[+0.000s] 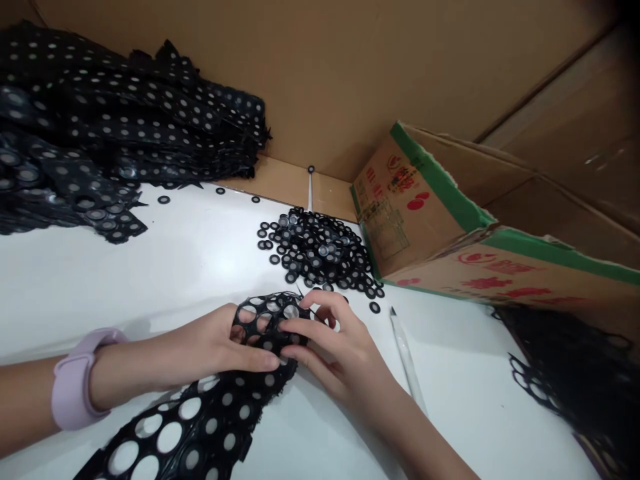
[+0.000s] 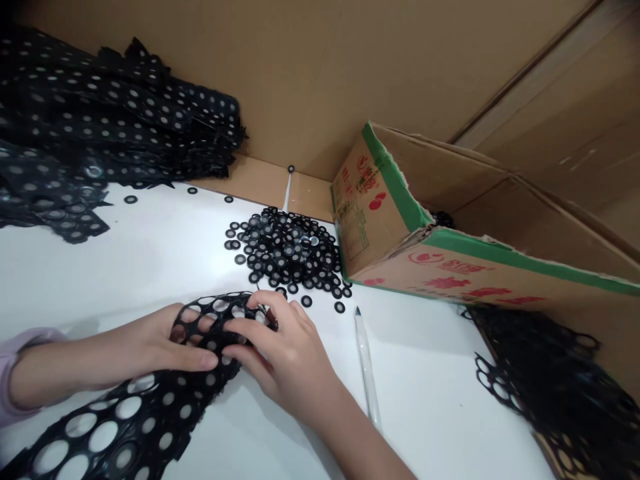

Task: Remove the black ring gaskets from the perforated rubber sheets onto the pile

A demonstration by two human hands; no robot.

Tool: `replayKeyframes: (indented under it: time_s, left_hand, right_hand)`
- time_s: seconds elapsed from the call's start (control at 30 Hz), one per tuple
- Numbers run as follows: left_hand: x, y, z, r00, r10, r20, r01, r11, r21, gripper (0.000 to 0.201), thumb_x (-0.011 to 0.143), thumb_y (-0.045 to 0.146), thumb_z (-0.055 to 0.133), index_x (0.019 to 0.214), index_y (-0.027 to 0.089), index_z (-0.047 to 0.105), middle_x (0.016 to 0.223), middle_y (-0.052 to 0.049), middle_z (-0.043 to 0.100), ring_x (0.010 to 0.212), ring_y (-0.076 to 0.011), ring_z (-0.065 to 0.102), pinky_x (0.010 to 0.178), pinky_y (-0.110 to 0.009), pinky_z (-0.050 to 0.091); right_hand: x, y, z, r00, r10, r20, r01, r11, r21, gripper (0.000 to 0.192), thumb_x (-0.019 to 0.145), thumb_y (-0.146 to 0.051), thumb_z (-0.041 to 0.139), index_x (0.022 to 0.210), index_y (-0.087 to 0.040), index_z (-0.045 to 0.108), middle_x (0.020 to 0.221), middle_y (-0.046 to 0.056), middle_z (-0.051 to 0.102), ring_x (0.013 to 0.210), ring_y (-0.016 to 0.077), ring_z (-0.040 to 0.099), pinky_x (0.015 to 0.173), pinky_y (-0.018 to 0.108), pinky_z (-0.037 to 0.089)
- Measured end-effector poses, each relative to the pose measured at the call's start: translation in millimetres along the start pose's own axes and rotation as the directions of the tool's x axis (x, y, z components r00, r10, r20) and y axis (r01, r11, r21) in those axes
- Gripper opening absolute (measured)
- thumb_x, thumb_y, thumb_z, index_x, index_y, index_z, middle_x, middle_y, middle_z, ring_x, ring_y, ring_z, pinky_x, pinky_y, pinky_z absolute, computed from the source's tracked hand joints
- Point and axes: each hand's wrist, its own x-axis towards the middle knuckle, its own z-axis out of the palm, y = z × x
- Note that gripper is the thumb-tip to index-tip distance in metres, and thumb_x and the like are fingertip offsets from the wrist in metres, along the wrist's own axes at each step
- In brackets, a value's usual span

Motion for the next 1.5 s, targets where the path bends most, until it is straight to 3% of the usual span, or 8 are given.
replayKeyframes:
  time_s: [0.43,0.63,0.83,0.93,1.1,1.27,1.4,1.5]
  left_hand:
    - [-2,-3,10.6,0.992,0.059,-0.109,-0.016,0.934,0.356,0.021,0.09,0.029,0.057,0.07,0.021,0.057,0.065,0.008,0.048,0.065,-0.0144,0.046,0.061,-0.025,0.037]
    - [-6,-5,13.2,0.988,0.155,0.004,-0.138,0.866,0.48,0.024,0.094,0.027,0.051,0.081,0.022,0.071,0.08,0.003,0.069,0.077,-0.0195,0.061,0.071,-0.027,0.046]
    - [-7,5,11.4,0.994,0.11,-0.014,-0.097,0.924,0.371,0.017,0.092,0.03,0.057,0.099,0.025,0.073,0.104,0.004,0.077,0.105,-0.024,0.067,0.093,-0.029,0.049]
    - [-8,2,9.3,0.996,0.081,0.027,-0.085,0.948,0.307,0.019,0.094,0.032,0.058,0.103,0.026,0.072,0.105,0.003,0.077,0.11,-0.0244,0.066,0.098,-0.031,0.048]
    - [-7,-2,7.1,0.997,0.078,-0.015,-0.073,0.972,0.222,0.022,0.091,0.036,0.063,0.107,0.024,0.07,0.106,0.001,0.073,0.104,-0.0253,0.065,0.092,-0.033,0.05]
    - [-4,-2,3.7,0.999,0.036,-0.033,-0.03,0.986,0.162,0.025,0.088,0.04,0.067,0.107,0.024,0.069,0.105,0.0,0.069,0.104,-0.0255,0.061,0.092,-0.034,0.048]
    - [1,0,0.0,1.0,0.024,0.013,-0.025,0.999,0.027,0.023,0.079,0.035,0.077,0.098,0.024,0.072,0.096,0.003,0.071,0.098,-0.0235,0.063,0.088,-0.032,0.049]
    - [1,0,0.9,0.999,0.027,-0.024,-0.026,0.999,0.023,0.021,0.073,0.03,0.083,0.09,0.023,0.074,0.083,0.005,0.069,0.085,-0.0198,0.063,0.078,-0.028,0.049]
  right_hand:
    - [-4,-4,11,0.988,0.149,0.048,-0.156,0.959,0.236,0.009,0.094,-0.022,0.064,0.1,-0.017,0.068,0.085,0.004,0.077,0.071,0.017,0.071,0.066,0.025,0.054]
    - [4,-8,4,0.918,0.313,0.243,-0.386,0.843,0.374,0.026,0.1,-0.021,0.047,0.081,-0.02,0.065,0.06,-0.004,0.06,0.049,0.0112,0.056,0.052,0.021,0.046]
    - [2,0,0,0.931,0.362,0.057,-0.363,0.892,0.269,0.026,0.102,-0.028,0.041,0.085,-0.022,0.059,0.101,0.008,0.062,0.11,0.0234,0.059,0.074,0.029,0.053]
    - [-1,9,-5,0.904,0.394,-0.168,-0.368,0.915,0.163,0.027,0.103,-0.028,0.039,0.087,-0.022,0.059,0.112,0.01,0.057,0.108,0.0238,0.06,0.085,0.037,0.053]
    - [-1,11,-5,0.941,0.182,-0.285,-0.182,0.983,0.029,0.017,0.097,-0.015,0.054,0.101,-0.023,0.068,0.111,0.009,0.059,0.103,0.0221,0.062,0.084,0.035,0.055]
    - [2,7,-1,0.936,0.053,-0.349,-0.097,0.989,-0.111,0.041,0.094,-0.002,0.05,0.128,-0.023,0.062,0.121,0.014,0.06,0.108,0.0236,0.062,0.085,0.038,0.056]
    - [-1,2,-5,0.968,-0.162,-0.192,0.159,0.987,-0.031,0.035,0.093,-0.007,0.059,0.124,-0.021,0.064,0.102,0.01,0.07,0.096,0.0234,0.066,0.079,0.039,0.058]
    - [-2,-2,-5,0.987,-0.141,-0.076,0.147,0.985,0.091,0.02,0.093,-0.023,0.066,0.113,-0.017,0.069,0.096,0.01,0.074,0.088,0.0225,0.069,0.077,0.038,0.061]
